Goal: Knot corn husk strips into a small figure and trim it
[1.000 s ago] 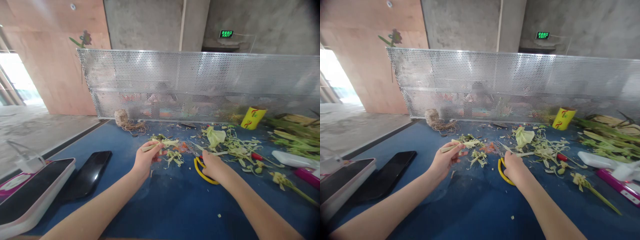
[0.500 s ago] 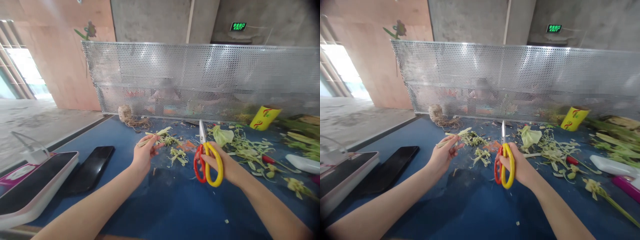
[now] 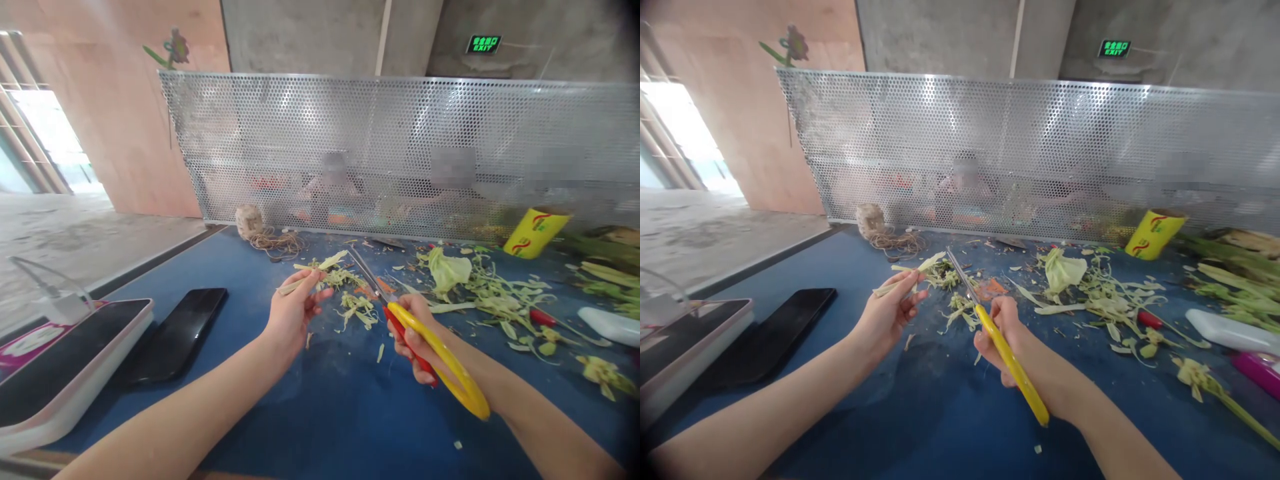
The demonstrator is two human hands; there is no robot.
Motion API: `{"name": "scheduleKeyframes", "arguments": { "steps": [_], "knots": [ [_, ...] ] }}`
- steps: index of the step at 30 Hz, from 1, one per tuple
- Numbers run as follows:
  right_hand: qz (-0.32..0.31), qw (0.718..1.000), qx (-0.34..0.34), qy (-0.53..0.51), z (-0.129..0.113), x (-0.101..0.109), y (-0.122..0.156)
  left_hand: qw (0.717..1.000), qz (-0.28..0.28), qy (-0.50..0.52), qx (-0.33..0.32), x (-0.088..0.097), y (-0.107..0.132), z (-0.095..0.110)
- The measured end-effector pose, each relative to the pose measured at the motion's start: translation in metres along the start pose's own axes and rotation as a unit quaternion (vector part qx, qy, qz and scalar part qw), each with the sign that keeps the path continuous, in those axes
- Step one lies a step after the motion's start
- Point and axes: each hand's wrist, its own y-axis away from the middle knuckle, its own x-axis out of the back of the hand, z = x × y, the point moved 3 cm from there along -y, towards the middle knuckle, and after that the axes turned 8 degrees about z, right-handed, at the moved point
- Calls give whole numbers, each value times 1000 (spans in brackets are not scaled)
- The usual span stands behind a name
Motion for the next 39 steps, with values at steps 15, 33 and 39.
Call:
{"name": "scheduleKeyframes", "arguments": {
  "steps": [15,33,39],
  "knots": [
    [55,987,124,80,-9,-14,17,1000,-10,-5,9,-1,4,-5],
    [68,979,146,123,-18,-15,22,999,-36,-28,0,-4,6,-10],
    [50,988,91,118,-14,-11,19,998,-45,-44,-19,-5,7,-8]
  ]
}}
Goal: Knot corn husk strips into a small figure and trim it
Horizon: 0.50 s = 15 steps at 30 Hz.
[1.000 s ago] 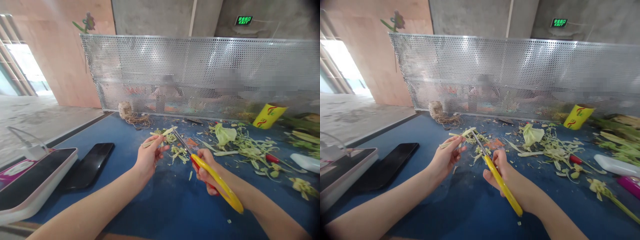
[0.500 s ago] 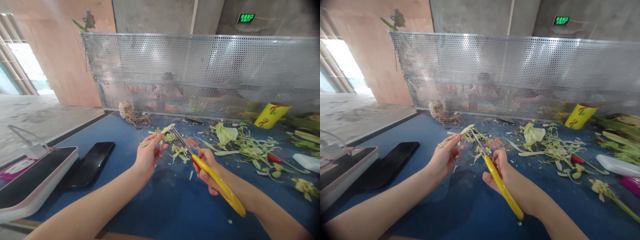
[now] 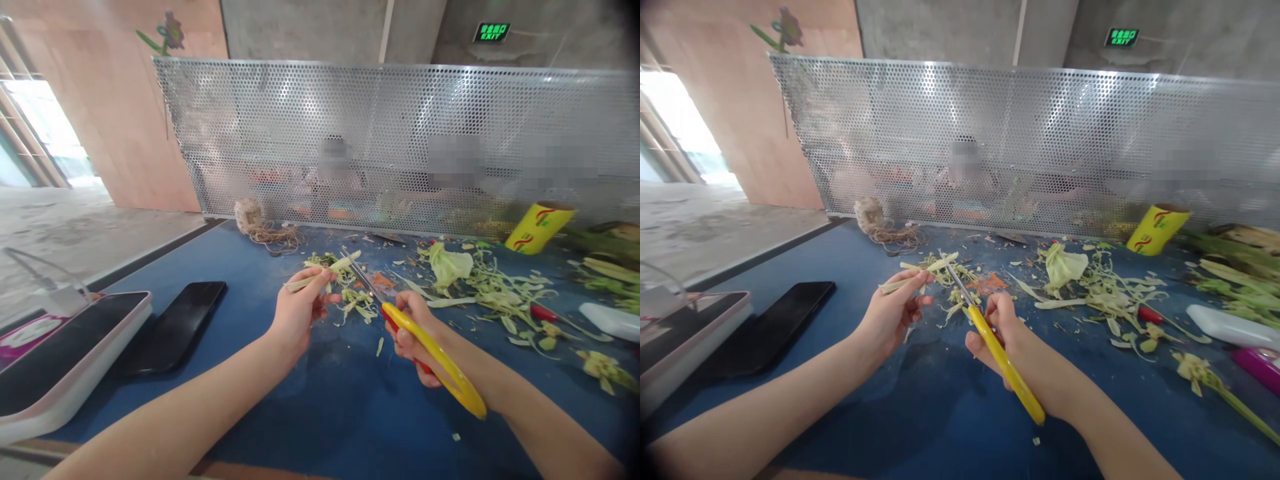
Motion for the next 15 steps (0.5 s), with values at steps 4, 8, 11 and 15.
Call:
{"name": "scheduleKeyframes", "arguments": {
  "steps": [4,8,11,15],
  "knots": [
    [2,999,-30,16,1,0,-1,1000,0,-4,-2,0,0,1],
    [-12,998,-42,39,0,3,-7,1000,4,-18,-9,-2,-3,3],
    [-17,995,-95,38,3,9,-17,1000,6,-27,-11,-5,-5,6],
    [-33,988,-153,16,3,17,-22,999,1,-37,-12,-13,-7,13]
  ]
}}
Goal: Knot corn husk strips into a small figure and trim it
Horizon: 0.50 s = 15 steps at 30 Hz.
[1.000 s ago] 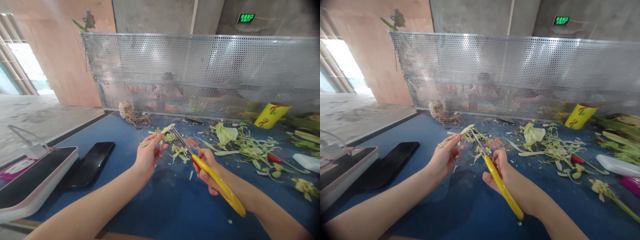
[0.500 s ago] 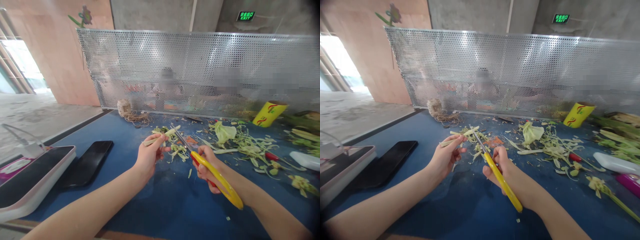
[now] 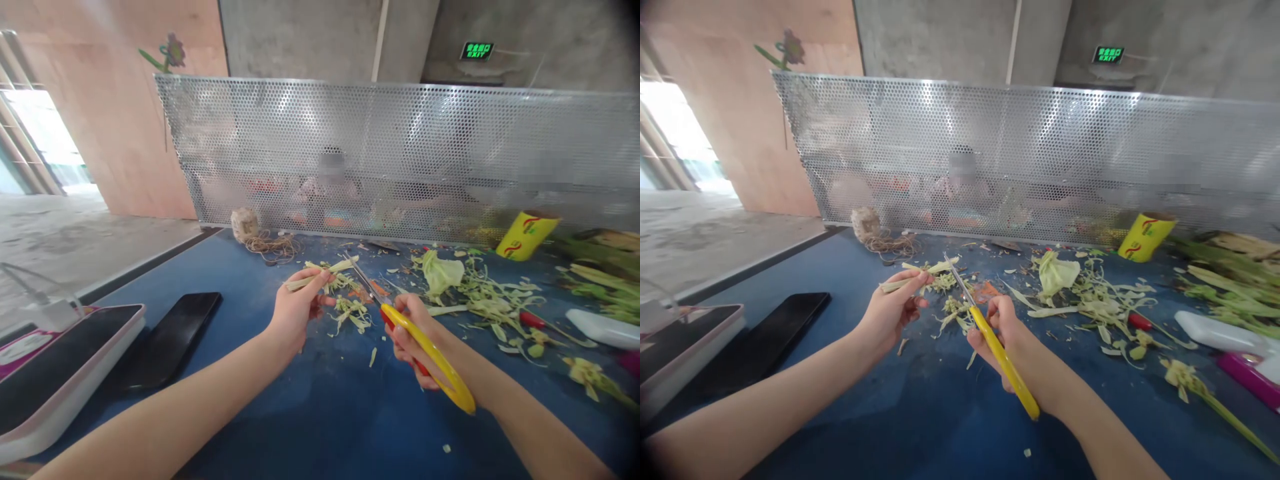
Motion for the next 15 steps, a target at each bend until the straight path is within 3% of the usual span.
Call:
{"name": "scheduleKeyframes", "arguments": {
  "steps": [5,10,15],
  "knots": [
    [35,998,8,-45,-10,8,15,999,-31,-13,-16,-19,-8,11],
    [82,992,-30,-87,-22,21,21,997,-61,-17,-34,-48,-20,15],
    [127,983,32,-127,-31,39,28,994,-98,-23,-36,-80,-25,11]
  ]
}}
